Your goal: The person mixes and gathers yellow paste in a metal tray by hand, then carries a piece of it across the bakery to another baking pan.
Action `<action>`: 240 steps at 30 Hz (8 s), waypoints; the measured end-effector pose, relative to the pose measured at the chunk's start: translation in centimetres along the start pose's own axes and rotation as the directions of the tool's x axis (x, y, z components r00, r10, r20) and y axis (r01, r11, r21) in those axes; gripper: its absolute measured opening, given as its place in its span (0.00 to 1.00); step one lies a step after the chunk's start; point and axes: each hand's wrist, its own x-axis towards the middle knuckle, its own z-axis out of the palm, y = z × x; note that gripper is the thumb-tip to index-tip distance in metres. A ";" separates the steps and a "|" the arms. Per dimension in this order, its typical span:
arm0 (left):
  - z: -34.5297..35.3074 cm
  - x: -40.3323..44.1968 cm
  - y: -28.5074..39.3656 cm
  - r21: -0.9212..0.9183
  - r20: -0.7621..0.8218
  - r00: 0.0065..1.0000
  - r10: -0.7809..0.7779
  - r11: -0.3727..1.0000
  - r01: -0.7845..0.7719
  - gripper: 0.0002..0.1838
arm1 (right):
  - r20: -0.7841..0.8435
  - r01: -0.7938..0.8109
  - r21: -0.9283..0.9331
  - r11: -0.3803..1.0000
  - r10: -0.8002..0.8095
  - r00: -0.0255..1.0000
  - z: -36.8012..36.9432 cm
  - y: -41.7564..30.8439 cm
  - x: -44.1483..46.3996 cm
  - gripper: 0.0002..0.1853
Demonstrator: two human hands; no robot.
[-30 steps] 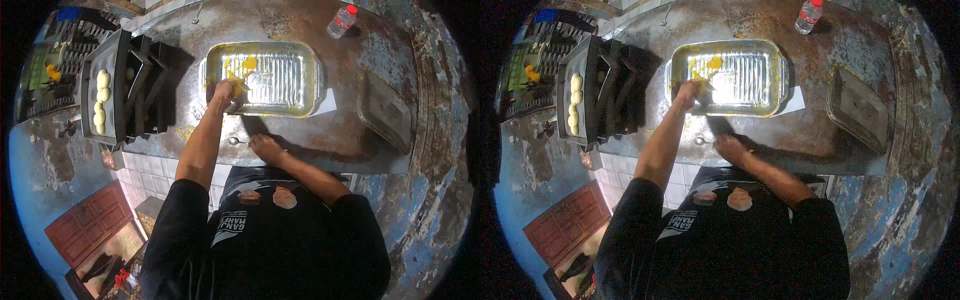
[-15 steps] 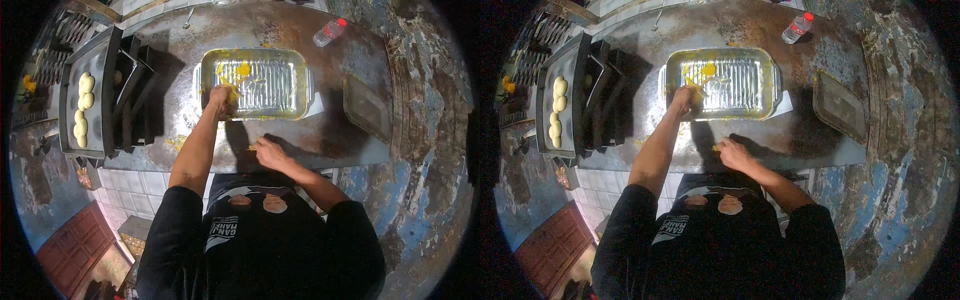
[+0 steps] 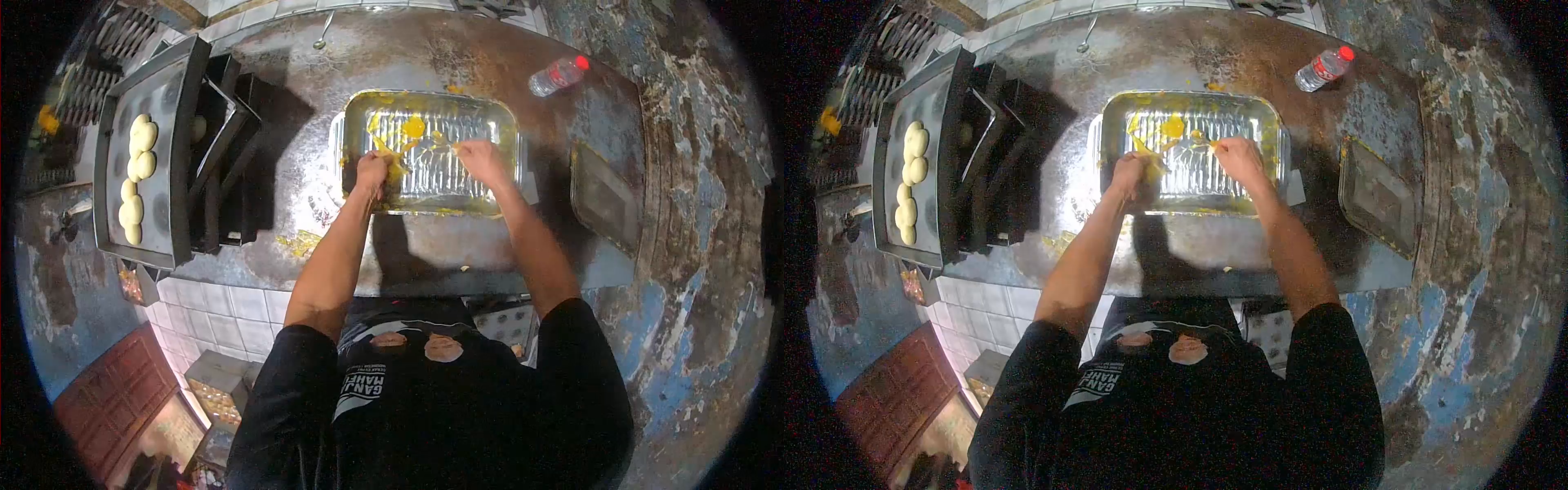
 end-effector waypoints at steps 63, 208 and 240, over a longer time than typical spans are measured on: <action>-1.0 3.9 -3.3 -0.113 0.063 0.998 0.024 0.993 -0.016 0.03 | -0.001 -0.250 0.582 0.774 0.308 0.951 -11.8 2.2 -13.9 0.11; -0.8 -3.9 2.3 0.070 0.239 0.970 -0.055 0.997 0.040 0.15 | 0.719 0.852 -0.014 0.524 -0.587 0.372 5.0 -4.5 -1.1 0.06; -0.5 -4.4 2.7 0.067 0.181 0.982 -0.051 0.997 0.039 0.16 | 0.673 0.866 0.203 0.457 -0.707 0.215 8.5 -4.6 2.1 0.12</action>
